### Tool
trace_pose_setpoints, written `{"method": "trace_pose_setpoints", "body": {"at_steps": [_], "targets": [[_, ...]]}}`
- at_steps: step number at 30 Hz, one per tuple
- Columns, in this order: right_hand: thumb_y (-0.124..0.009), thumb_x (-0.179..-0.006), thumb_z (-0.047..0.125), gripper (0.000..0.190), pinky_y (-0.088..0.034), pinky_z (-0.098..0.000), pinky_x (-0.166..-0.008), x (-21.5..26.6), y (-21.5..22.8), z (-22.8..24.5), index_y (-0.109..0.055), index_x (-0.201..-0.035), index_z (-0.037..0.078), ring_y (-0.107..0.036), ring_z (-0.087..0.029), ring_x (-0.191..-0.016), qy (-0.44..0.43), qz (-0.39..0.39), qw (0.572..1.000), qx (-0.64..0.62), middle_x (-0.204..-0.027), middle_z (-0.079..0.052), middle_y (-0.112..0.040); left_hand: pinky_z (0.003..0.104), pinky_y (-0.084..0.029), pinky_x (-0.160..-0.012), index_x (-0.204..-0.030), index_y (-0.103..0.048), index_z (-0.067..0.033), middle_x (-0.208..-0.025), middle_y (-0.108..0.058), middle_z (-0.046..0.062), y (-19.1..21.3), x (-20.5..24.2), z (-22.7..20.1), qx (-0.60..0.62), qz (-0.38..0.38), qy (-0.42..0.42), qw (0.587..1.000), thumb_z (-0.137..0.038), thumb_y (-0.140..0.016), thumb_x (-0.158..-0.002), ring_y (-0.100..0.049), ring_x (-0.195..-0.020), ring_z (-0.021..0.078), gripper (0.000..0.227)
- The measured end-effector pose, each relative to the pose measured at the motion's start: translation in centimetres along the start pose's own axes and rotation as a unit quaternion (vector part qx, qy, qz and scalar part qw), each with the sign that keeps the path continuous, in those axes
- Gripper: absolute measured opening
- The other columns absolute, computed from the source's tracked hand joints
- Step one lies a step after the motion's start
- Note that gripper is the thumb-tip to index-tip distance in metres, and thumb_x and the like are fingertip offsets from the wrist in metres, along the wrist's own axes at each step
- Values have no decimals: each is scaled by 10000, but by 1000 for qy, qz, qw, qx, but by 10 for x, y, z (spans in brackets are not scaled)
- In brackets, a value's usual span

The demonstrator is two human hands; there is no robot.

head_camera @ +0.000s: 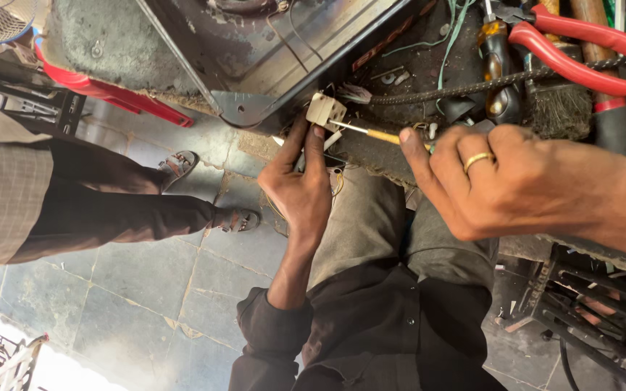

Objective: The person strips the insulation from several wires using pliers, then inserts them into a white ceramic terminal block. They use a screwdriver to tighten the screws and secure the connections.

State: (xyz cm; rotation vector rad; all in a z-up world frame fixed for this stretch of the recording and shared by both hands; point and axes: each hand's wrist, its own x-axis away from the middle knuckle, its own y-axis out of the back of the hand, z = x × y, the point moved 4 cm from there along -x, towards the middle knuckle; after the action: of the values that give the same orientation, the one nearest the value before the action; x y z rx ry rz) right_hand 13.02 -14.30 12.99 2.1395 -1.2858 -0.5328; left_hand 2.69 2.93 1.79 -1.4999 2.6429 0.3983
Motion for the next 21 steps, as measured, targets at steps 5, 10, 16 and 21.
{"method": "trace_pose_setpoints", "body": {"at_steps": [5, 10, 16, 21], "targets": [[-634, -827, 120, 377, -388, -229, -416, 5, -5, 11, -775, -1117, -77, -511, -104, -464, -75, 31, 992, -99, -583, -26, -540, 268, -604, -880, -1278, -703, 25, -1096, -796, 134, -1, 2, 0, -9, -7, -9, 1000, -38, -694, -1001, -717, -952, 106, 284], [-666, -855, 152, 370, -426, -240, -446, 2, -3, 5, -768, -1154, -42, -555, -107, -492, -178, 62, 958, -217, -612, 2, -518, 275, -594, -935, -1295, -688, 26, -1144, -784, 144, -1, 3, -2, -17, -4, -25, 1000, -14, -685, -1013, -712, -1014, 115, 284], [-737, -902, 200, 259, -423, -319, -392, 4, -7, -3, -755, -1031, -24, -566, -193, -409, -353, 72, 814, -456, -542, -59, -552, 277, -609, -928, -1288, -690, 26, -1143, -783, 146, -1, 4, -2, -24, -7, -38, 999, -11, -699, -1006, -735, -1008, 123, 284], [-732, -929, 245, 224, -408, -338, -392, 5, -20, -18, -805, -1051, 71, -562, -185, -436, -489, 117, 627, -594, -644, -126, -695, 279, -616, -933, -1295, -685, 23, -1156, -779, 144, -1, 4, -2, -21, -5, -44, 999, -10, -699, -1008, -737, -1012, 122, 289]]}}
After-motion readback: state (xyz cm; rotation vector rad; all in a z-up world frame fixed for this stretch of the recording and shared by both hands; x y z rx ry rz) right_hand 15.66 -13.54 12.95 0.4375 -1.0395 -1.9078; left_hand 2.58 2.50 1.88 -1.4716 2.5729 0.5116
